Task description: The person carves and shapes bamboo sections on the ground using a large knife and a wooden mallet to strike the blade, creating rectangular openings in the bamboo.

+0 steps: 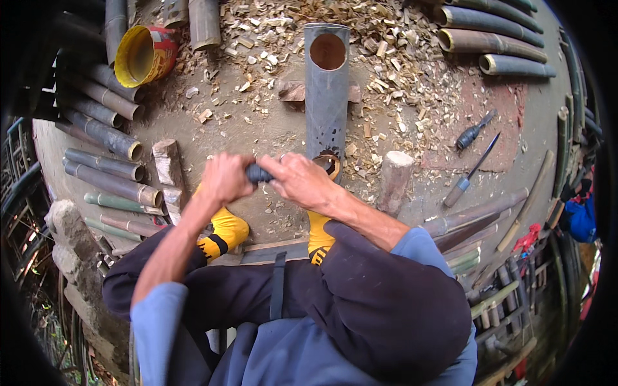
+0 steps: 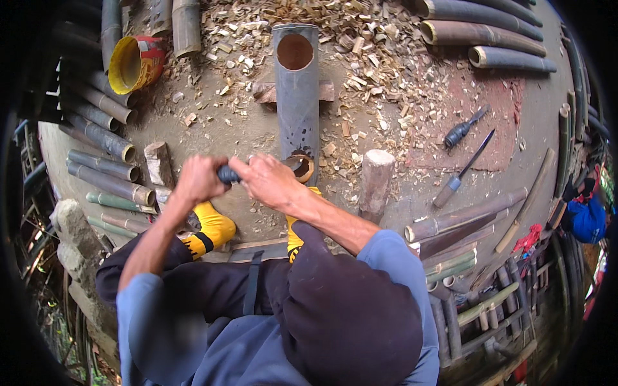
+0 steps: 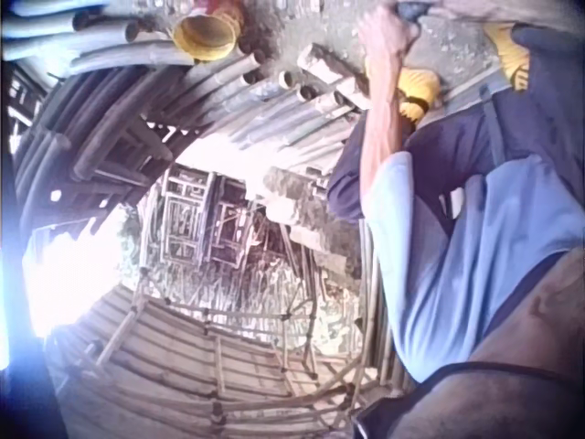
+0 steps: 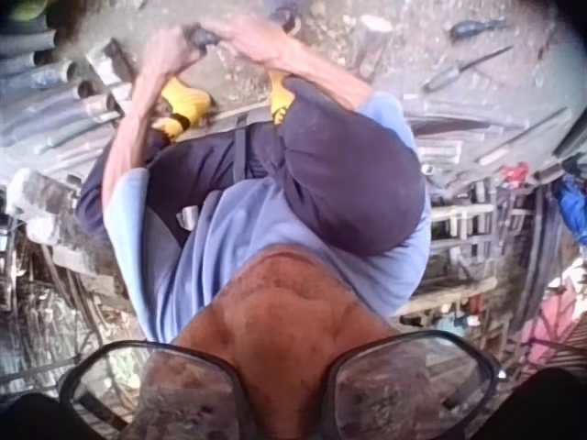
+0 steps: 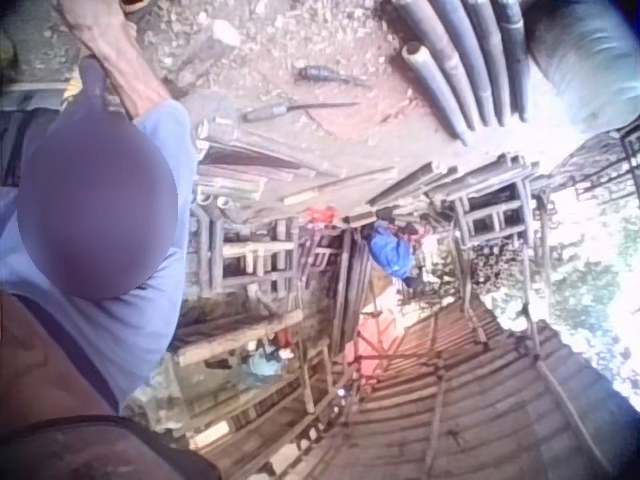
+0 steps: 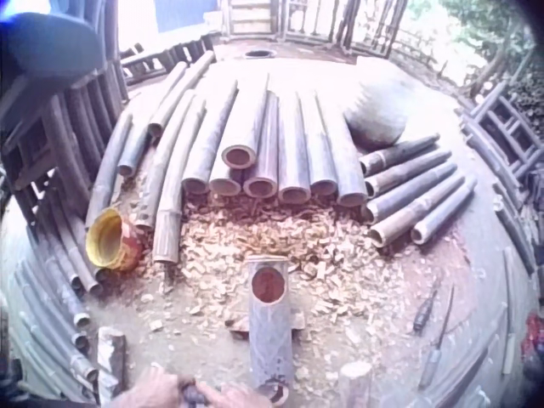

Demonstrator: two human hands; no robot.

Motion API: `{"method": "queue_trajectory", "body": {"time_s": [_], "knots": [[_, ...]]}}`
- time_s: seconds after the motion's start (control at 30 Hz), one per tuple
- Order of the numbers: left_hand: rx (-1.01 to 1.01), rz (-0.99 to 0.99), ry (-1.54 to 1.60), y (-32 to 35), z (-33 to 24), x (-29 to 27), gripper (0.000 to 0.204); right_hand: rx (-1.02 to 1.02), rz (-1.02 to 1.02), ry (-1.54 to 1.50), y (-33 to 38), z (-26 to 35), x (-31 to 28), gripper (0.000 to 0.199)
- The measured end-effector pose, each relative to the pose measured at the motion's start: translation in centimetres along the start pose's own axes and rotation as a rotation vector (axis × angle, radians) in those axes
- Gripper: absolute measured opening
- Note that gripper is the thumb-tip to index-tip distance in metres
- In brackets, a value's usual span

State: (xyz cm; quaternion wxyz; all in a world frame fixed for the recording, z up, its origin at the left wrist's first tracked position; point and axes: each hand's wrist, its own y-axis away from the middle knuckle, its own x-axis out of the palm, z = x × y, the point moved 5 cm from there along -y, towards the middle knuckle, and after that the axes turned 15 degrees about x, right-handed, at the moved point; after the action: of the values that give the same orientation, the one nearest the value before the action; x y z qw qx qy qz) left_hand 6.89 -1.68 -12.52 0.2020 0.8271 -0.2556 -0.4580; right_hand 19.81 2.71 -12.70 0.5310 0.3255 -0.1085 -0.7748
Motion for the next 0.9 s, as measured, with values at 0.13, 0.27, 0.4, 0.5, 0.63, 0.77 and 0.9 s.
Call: {"method": "queue_trajectory", "body": {"time_s": [0.13, 0.27, 0.4, 0.5, 0.63, 0.77, 0.9], "knots": [[0.588, -0.066, -0.463, -6.6, -4.4, -7.2, 0.008, 0.049, -0.512, -0.304, 1.1, 0.0, -3.2, 0.047], [0.585, 0.251, -0.408, -7.8, -2.5, -5.4, 0.010, 0.181, -0.388, -0.490, 0.2, -0.6, 0.1, 0.048], [0.196, 0.104, -0.117, -0.9, 0.0, 0.2, 0.016, 0.089, 0.094, -0.195, 1.1, -1.5, 2.6, 0.040], [-0.104, -0.061, 0.215, 4.6, -2.7, 7.9, 0.023, -0.085, 0.240, 0.185, 3.4, -2.1, 4.2, 0.037], [-0.160, -0.020, 0.349, 6.5, -6.1, 11.3, 0.037, -0.151, 0.391, 0.423, 5.5, -2.7, 4.3, 0.039], [0.526, 0.094, -0.354, -0.8, -2.0, -3.0, 0.016, 0.057, -0.429, -0.187, 2.1, 0.5, 2.2, 0.056], [0.318, 0.139, -0.242, -0.4, -2.7, -2.2, 0.020, 0.028, -0.157, -0.222, 2.7, -0.7, 1.9, 0.050]]}}
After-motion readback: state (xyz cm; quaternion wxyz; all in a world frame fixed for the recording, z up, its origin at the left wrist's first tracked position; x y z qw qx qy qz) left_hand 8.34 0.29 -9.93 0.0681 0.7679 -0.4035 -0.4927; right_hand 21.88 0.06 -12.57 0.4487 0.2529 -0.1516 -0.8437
